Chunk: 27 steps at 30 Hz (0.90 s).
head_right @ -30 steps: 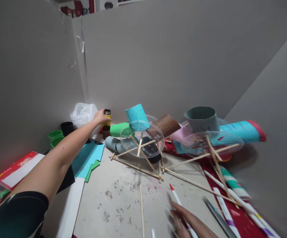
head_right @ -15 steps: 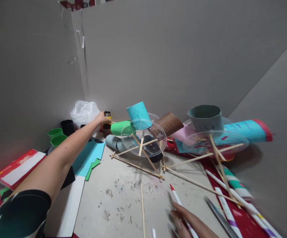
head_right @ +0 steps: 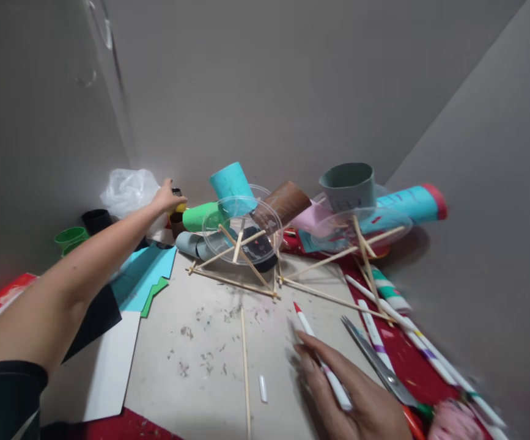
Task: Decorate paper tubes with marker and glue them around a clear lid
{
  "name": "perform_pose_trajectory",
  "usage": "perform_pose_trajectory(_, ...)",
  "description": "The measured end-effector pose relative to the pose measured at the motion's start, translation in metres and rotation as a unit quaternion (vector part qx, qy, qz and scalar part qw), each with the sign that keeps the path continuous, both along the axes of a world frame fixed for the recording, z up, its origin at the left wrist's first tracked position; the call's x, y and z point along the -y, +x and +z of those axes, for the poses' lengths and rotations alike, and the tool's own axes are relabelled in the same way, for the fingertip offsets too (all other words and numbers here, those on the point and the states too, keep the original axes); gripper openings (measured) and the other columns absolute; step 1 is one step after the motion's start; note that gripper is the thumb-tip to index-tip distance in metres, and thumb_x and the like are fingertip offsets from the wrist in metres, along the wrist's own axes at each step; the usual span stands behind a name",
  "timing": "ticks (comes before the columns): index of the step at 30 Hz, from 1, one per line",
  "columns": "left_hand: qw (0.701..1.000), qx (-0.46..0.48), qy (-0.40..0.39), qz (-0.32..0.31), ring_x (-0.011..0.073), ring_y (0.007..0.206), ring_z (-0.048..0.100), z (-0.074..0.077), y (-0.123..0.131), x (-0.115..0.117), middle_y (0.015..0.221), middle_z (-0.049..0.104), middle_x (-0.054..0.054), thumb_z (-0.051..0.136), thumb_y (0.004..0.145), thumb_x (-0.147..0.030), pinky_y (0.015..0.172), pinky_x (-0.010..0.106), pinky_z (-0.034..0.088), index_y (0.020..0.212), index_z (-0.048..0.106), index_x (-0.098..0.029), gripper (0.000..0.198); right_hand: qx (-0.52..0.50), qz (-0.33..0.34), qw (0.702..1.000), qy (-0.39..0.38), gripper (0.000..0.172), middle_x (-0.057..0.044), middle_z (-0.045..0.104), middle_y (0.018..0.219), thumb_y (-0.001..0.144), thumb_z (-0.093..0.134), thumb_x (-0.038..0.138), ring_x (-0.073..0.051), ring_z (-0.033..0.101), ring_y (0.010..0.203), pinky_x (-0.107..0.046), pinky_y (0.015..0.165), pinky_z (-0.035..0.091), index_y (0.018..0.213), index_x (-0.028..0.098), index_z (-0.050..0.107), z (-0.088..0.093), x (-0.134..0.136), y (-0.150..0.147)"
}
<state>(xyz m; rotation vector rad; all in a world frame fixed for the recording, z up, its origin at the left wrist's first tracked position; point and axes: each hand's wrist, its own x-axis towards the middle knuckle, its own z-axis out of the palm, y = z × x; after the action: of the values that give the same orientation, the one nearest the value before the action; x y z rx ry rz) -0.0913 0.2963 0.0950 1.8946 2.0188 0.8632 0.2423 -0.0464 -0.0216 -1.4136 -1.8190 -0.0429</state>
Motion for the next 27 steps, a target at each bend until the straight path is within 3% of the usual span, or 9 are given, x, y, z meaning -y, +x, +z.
perform_pose_trajectory(4, 1.0, -0.017, 0.017, -0.011, 0.0371, 0.138, 0.054, 0.016, 0.007, 0.019, 0.145, 0.059, 0.022, 0.079, 0.081, -0.02, 0.111, 0.044, 0.043, 0.156, 0.032, -0.016, 0.089, 0.022, -0.006, 0.999, 0.035, 0.025, -0.005, 0.083, 0.093, 0.1, 0.059, 0.035, -0.02, 0.081, 0.077, -0.026, 0.076, 0.065, 0.118, 0.022, 0.071, 0.017, 0.006, -0.008)
perform_pose_trajectory(7, 0.998, -0.033, 0.042, -0.024, 0.0379, 0.137, 0.055, 0.026, 0.007, 0.04, 0.147, 0.057, 0.023, 0.081, 0.079, -0.019, 0.112, 0.046, 0.042, 0.16, 0.027, -0.015, 0.097, 0.012, 0.002, 0.999, 0.049, 0.023, -0.004, 0.081, 0.086, 0.102, 0.057, 0.033, -0.018, 0.08, 0.074, -0.026, 0.075, 0.065, 0.119, 0.022, 0.069, 0.025, 0.008, -0.011)
perform_pose_trajectory(10, 0.991, -0.053, 0.104, -0.058, 0.0368, 0.131, 0.058, 0.032, 0.006, 0.072, 0.144, 0.059, 0.022, 0.08, 0.083, -0.022, 0.111, 0.051, 0.043, 0.16, 0.023, -0.009, 0.097, -0.011, 0.003, 0.999, 0.051, 0.022, -0.004, 0.081, 0.089, 0.101, 0.058, 0.027, -0.018, 0.079, 0.077, -0.026, 0.076, 0.065, 0.121, 0.023, 0.068, 0.029, 0.013, -0.013)
perform_pose_trajectory(13, 0.974, -0.035, 0.192, -0.117, 0.0296, 0.123, 0.061, 0.031, 0.009, 0.116, 0.138, 0.063, 0.017, 0.075, 0.085, -0.019, 0.107, 0.048, 0.048, 0.153, 0.034, -0.006, 0.081, -0.036, -0.002, 0.998, 0.055, 0.027, -0.003, 0.082, 0.093, 0.1, 0.061, 0.024, -0.018, 0.079, 0.081, -0.029, 0.078, 0.065, 0.125, 0.024, 0.068, 0.029, 0.018, -0.014)
perform_pose_trajectory(17, 0.915, 0.018, 0.282, -0.289, 0.0199, 0.096, 0.07, 0.01, 0.026, 0.196, 0.118, 0.072, 0.012, 0.069, 0.088, -0.019, 0.092, 0.036, 0.057, 0.135, 0.054, -0.012, 0.05, -0.108, -0.005, 0.991, 0.074, 0.037, -0.002, 0.082, 0.099, 0.097, 0.065, 0.019, -0.016, 0.078, 0.079, -0.031, 0.078, 0.064, 0.134, 0.027, 0.066, 0.027, 0.025, -0.016)
perform_pose_trajectory(19, 0.869, -0.013, 0.264, -0.418, 0.019, 0.096, 0.072, -0.006, 0.039, 0.238, 0.115, 0.074, 0.01, 0.06, 0.094, -0.017, 0.088, 0.033, 0.058, 0.124, 0.06, -0.016, 0.031, -0.161, 0.0, 0.984, 0.079, 0.039, -0.001, 0.081, 0.1, 0.098, 0.065, 0.016, -0.015, 0.077, 0.076, -0.031, 0.075, 0.064, 0.135, 0.029, 0.066, 0.027, 0.028, -0.016)
perform_pose_trajectory(21, 0.821, -0.078, 0.213, -0.523, 0.0202, 0.096, 0.073, -0.023, 0.054, 0.273, 0.114, 0.075, 0.01, 0.054, 0.095, -0.014, 0.081, 0.031, 0.059, 0.12, 0.061, -0.016, 0.026, -0.201, 0.006, 0.975, 0.093, 0.038, 0.0, 0.081, 0.098, 0.099, 0.064, 0.016, -0.014, 0.076, 0.074, -0.03, 0.073, 0.064, 0.134, 0.03, 0.067, 0.027, 0.029, -0.016)
perform_pose_trajectory(24, 0.784, -0.207, 0.119, -0.573, 0.0188, 0.081, 0.073, -0.042, 0.075, 0.302, 0.104, 0.074, 0.008, 0.054, 0.095, -0.011, 0.065, 0.028, 0.056, 0.11, 0.064, -0.017, 0.019, -0.229, 0.014, 0.967, 0.114, 0.033, 0.001, 0.081, 0.092, 0.099, 0.064, 0.019, -0.012, 0.074, 0.071, -0.027, 0.07, 0.062, 0.13, 0.031, 0.07, 0.031, 0.03, -0.016)
perform_pose_trajectory(27, 0.748, -0.29, 0.085, -0.591, 0.0197, 0.072, 0.07, -0.051, 0.091, 0.303, 0.098, 0.072, 0.007, 0.059, 0.094, -0.009, 0.056, 0.03, 0.05, 0.103, 0.066, -0.015, 0.013, -0.219, 0.031, 0.967, 0.124, 0.03, 0.0, 0.08, 0.094, 0.099, 0.066, 0.022, -0.011, 0.072, 0.066, -0.026, 0.065, 0.06, 0.127, 0.03, 0.072, 0.036, 0.03, -0.017)
